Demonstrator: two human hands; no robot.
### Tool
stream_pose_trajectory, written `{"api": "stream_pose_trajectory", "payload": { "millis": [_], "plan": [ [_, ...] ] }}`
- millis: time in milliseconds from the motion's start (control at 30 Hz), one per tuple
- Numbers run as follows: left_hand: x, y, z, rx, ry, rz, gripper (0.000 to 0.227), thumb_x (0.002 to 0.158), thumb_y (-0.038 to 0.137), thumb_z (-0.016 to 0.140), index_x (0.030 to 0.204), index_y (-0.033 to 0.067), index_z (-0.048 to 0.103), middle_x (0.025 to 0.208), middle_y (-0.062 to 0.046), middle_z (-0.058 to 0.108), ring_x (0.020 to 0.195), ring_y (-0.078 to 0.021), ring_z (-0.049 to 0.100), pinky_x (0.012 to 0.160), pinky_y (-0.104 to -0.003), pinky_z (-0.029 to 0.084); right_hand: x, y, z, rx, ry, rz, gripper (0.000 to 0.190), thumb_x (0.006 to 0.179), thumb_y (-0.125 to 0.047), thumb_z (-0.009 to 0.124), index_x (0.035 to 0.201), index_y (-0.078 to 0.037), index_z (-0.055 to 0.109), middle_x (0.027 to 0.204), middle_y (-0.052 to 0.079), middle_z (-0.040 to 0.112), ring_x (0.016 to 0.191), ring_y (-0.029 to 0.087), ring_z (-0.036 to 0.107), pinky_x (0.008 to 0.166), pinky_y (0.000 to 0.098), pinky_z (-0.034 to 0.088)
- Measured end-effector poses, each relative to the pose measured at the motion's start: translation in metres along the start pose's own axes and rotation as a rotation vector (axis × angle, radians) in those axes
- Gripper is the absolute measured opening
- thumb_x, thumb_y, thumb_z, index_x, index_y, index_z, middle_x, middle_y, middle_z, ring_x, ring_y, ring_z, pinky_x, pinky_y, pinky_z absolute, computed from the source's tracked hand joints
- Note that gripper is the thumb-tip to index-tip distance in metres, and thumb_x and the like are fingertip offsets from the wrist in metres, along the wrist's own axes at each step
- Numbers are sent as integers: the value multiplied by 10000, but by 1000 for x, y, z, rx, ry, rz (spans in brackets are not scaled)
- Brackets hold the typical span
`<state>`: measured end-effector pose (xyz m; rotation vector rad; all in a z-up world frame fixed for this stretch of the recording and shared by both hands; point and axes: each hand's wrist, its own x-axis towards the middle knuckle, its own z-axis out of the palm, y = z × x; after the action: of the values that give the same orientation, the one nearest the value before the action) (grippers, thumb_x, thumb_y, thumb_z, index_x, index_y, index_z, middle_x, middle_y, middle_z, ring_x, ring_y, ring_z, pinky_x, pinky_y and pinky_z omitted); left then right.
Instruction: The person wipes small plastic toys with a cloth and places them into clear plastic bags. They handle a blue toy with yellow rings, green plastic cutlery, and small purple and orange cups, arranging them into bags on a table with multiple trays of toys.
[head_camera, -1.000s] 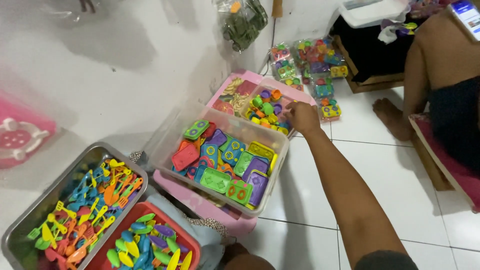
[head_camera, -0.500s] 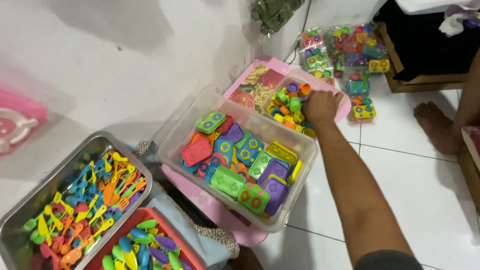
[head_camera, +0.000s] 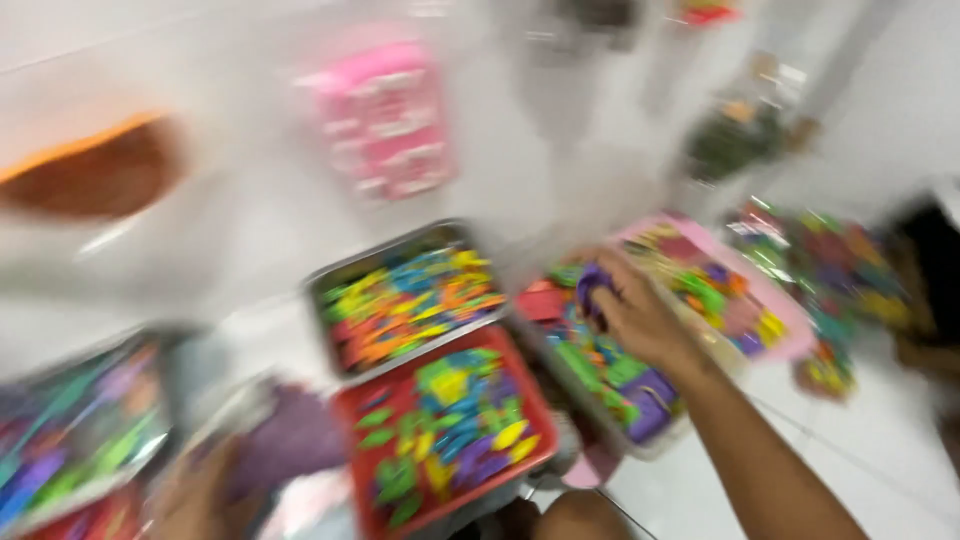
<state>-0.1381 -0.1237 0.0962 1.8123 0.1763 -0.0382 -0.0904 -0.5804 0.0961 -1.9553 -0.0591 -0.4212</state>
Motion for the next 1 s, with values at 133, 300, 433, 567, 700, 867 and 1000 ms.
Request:
{"api": "stream_pose_trajectory", "payload": {
  "millis": [133, 300, 433, 567, 700, 867, 1000],
  "plan": [
    [23, 7, -11, -72, 177, 197, 308, 945, 151, 626, 1247, 186, 573, 1168, -24, 653, 999, -131, 601, 816, -266, 454, -9, -64, 118, 492, -421, 299, 283, 982, -19, 379, 1133, -90, 607, 744, 100, 514, 526, 156, 426, 462, 276, 316],
    [42, 27, -49, -98, 117, 450, 76, 961, 206, 684, 1019, 170, 649, 854, 50, 652, 753, -49, 559, 656, -224, 443, 2, -126, 213, 928, -576, 352, 368, 992, -349, 297, 1169, -103, 505, 856, 98, 547, 576, 181, 404, 509, 343, 329],
    [51, 25, -69, -350, 140, 329, 139, 1018, 272, 600, 975, 141, 610, 818, 40, 573, 760, -60, 507, 670, -240, 411, -4, -163, 273, 734, -396, 166, 383, 1035, -281, 316, 1299, -96, 523, 880, 86, 551, 643, 152, 454, 536, 293, 336],
    [55, 13, -77, -845, 106, 45, 459, 846, 138, 734, 1239, 100, 499, 1105, -153, 695, 923, -194, 687, 787, -312, 594, -31, -192, 311, 65, -264, -280, 487, 1055, -301, 415, 1493, -102, 494, 1496, 97, 551, 1363, 211, 527, 1109, 346, 416],
    [44, 10, -90, -845, 30, 33, 514, 822, 109, 723, 1302, 0, 576, 1145, -180, 750, 1011, -250, 723, 908, -339, 576, -44, -177, 338, 66, -159, -330, 714, 839, -222, 810, 1464, -60, 505, 1170, 84, 740, 988, 153, 695, 876, 287, 559],
    [35, 10, -96, -255, -114, 311, 227, 973, 298, 565, 1077, 108, 631, 886, -10, 718, 787, -133, 705, 693, -289, 552, -51, -169, 331, -163, -62, -620, 470, 764, -221, 872, 1181, -59, 728, 1149, 103, 770, 1069, 225, 747, 988, 351, 596],
    [29, 15, -98, -272, -195, 293, 225, 1020, 262, 515, 1120, 75, 591, 887, -25, 683, 789, -138, 651, 676, -290, 514, -49, -159, 328, -110, -34, -703, 479, 740, -168, 894, 1153, -1, 718, 1109, 141, 756, 1040, 249, 737, 984, 359, 612]
  ]
}}
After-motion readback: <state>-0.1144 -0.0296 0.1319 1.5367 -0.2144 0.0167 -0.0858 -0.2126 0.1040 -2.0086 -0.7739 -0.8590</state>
